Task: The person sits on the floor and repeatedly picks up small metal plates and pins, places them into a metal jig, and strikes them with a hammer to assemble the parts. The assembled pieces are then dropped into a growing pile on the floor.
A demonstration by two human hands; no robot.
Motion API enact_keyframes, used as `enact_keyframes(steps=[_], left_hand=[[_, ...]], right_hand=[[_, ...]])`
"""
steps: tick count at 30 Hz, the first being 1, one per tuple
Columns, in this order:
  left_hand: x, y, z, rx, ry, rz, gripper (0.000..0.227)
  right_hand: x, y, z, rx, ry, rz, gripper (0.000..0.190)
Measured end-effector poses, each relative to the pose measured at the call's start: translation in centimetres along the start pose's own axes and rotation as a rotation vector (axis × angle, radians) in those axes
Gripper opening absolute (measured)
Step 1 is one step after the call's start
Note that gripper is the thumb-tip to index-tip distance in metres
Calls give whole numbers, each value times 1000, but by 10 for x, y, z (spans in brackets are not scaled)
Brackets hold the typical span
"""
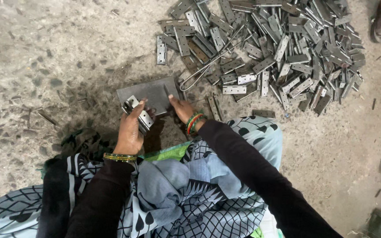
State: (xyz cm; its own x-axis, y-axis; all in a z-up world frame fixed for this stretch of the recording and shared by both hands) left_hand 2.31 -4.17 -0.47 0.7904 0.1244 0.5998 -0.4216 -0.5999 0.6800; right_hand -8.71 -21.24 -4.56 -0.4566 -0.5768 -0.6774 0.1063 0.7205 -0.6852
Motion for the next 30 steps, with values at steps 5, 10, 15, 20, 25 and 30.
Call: enact_keyframes(steps=[5,10,15,20,25,30], left_hand=[[3,-2,-3,67,-66,43,35],[0,2,-6,74,-104,74,40],[-11,-6,-4,29,-82,141,46],[-10,-18,1,80,10,253,43],[-2,-16,-2,124,36,229,45],[1,1,-3,-12,-59,-113,48]], right_hand=[[42,15,12,31,65,132,79],[37,22,3,-159,314,-53,74],[-7,23,-6,-162,-17,94,69],[-19,20,-15,-344,116,159,60],[-38,-12,-6,-144,-50,258,55],[-71,-23,-23,-28,-284,12,50]])
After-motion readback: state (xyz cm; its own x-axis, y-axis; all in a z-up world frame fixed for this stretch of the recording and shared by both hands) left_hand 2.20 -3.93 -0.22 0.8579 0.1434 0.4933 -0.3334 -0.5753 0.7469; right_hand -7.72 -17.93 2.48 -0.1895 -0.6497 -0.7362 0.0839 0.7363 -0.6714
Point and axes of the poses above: each hand's wrist, its own z-axis towards the middle knuckle, its own y-axis out of the palm, x = y × z, the point moved 5 cm from there along z, towards the middle knuckle, and after that the axes turned 14 degrees about -x, right-handed, at the moved point
